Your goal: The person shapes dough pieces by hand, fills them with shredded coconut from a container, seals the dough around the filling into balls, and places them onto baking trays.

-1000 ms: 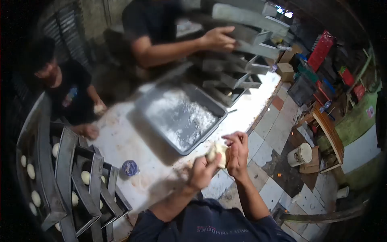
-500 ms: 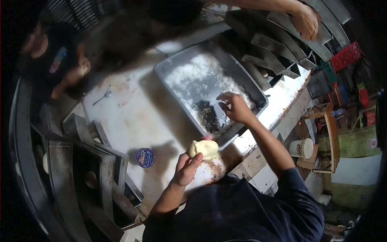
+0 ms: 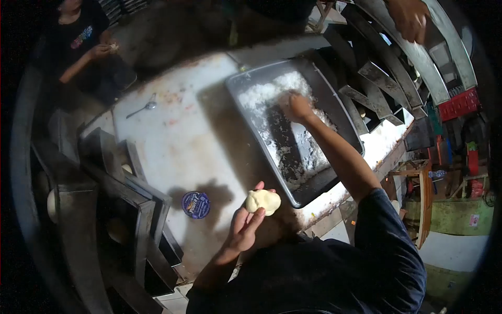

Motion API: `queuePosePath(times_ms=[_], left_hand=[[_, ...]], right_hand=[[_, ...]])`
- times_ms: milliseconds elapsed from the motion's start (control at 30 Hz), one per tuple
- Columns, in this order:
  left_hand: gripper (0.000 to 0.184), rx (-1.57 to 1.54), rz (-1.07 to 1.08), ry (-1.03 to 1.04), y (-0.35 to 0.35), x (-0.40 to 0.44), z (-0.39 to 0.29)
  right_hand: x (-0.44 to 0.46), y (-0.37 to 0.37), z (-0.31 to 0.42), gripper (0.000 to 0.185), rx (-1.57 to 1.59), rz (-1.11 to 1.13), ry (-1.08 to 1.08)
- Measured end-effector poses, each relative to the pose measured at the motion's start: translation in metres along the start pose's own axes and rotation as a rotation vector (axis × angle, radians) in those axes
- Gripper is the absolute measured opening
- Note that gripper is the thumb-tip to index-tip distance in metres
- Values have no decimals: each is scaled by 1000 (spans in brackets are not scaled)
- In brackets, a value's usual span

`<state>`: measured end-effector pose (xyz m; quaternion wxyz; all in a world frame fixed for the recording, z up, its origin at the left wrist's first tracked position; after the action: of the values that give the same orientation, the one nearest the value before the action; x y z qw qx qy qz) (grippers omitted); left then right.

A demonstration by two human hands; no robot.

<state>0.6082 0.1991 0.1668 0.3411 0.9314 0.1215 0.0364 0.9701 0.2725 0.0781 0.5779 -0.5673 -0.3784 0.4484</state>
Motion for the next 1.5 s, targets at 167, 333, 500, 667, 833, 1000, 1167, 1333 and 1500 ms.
queuePosePath(times_ms=[167,333,500,667,833,1000,1167,1333,1500], left_hand=[[58,30,-45,29,-4,-9,-13],[64,29,-119,67,-9,-10,-19],[63,-42,-185,199,-4,-1,-29],[55,-69,-216,268,4,15,-25],[42,-229,-302,256,11,44,7],[40,-284,-144,177,56,55,22],[40,-188,-157,124,91,26,34],[48,-179,-120,271,125,-16,37],[52,-41,-44,397,181,-70,39]], right_hand=[[-10,-27,31,19,-3,-28,47],[12,33,5,17,187,-79,-105],[-33,-14,23,15,69,69,23],[-98,-39,19,25,1440,54,295],[-185,-128,105,24,1476,-124,43],[-265,-179,176,39,624,-361,-290],[-329,-182,213,51,187,-282,-300],[-371,-183,172,45,1144,-336,-339],[-407,-126,176,29,1767,-339,-43]])
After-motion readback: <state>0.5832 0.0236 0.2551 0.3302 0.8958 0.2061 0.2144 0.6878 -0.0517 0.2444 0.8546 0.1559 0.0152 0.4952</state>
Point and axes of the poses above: each hand's wrist, its own x-axis towards the middle knuckle, its own y-axis out of the palm, z = x × y, the point moved 9 cm from there along x, towards the middle knuckle, and after that the axes turned 10 degrees about z, right-handed, at the moved point
